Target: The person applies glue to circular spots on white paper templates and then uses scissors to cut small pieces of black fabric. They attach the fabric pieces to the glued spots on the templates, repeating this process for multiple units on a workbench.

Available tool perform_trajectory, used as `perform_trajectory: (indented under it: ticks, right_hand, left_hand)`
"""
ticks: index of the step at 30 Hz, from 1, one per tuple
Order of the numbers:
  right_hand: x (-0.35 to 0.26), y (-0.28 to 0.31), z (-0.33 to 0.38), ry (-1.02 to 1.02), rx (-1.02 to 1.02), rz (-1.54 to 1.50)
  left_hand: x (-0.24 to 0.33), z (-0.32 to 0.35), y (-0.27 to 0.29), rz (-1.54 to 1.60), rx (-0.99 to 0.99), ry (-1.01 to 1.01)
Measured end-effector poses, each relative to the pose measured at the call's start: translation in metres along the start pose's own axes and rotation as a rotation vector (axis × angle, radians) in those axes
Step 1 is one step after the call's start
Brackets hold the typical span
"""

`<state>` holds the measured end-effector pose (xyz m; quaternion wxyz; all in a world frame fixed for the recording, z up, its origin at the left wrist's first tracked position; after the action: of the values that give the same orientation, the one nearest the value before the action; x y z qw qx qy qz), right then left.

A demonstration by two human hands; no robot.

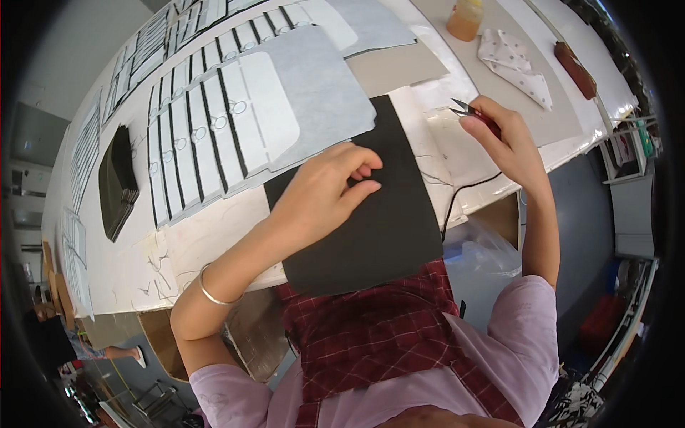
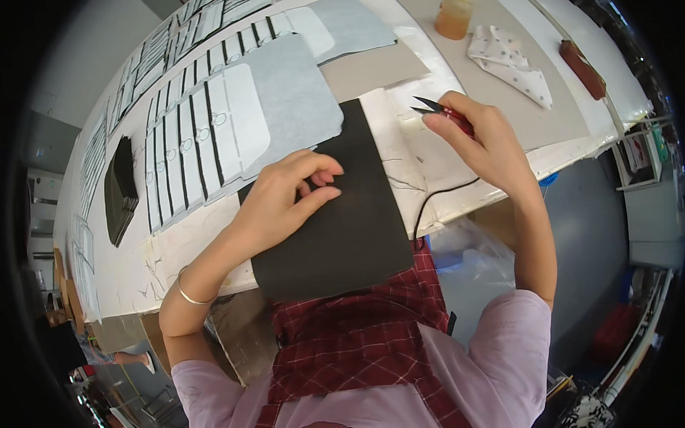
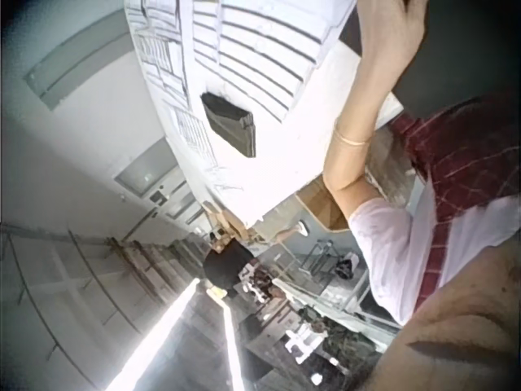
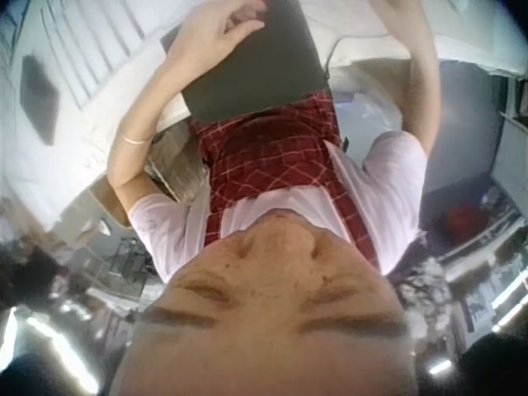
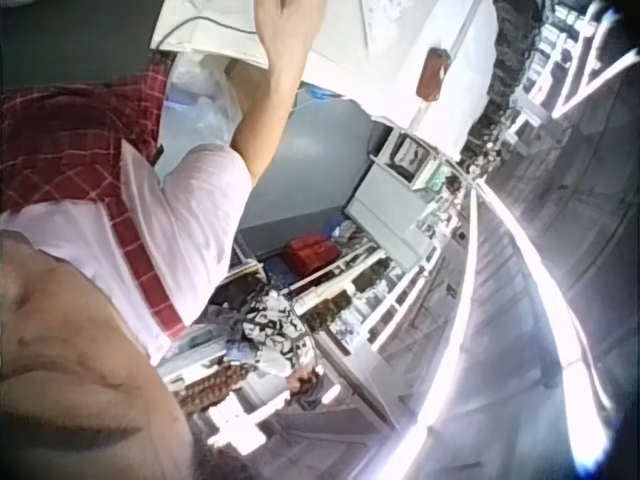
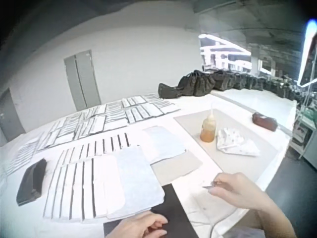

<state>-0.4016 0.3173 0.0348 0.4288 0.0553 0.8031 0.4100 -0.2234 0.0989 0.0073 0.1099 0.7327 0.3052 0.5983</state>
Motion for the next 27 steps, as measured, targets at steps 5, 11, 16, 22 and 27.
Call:
perform_trajectory:
  ticks: [5,11,16,22,27]
  right_hand:
    - [0.004,0.013,0.027,-0.080,0.069,-0.078]
    - [-0.007,-0.008,0.047,0.189,-0.072,-0.001]
    - [-0.019,-0.035,0.050,0.296,-0.127,0.258]
    - [-0.020,-0.042,0.041,0.340,-0.086,0.319]
    - [-0.021,-0.042,0.039,0.372,-0.088,0.331]
  left_hand:
    - [0.011,-0.031,-0.038,-0.096,-0.068,-0.273]
    - [-0.002,-0.036,-0.040,0.033,-0.126,-0.030]
    - [-0.003,-0.035,-0.036,0.105,-0.103,0.152]
    - [-0.003,-0.034,-0.036,0.111,-0.101,0.154]
    - [-0.004,-0.035,-0.038,0.104,-0.099,0.135]
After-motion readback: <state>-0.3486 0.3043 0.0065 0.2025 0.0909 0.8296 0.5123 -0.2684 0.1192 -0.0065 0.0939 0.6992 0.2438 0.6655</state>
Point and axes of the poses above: each hand's wrist, its own z-axis away from the middle knuckle, its own y-axis out of the back of the hand, x = y × z, the point moved 3 cm from there along -z, towards the middle knuckle, and after that the axes turned 12 degrees about x, right-handed, at the moved point
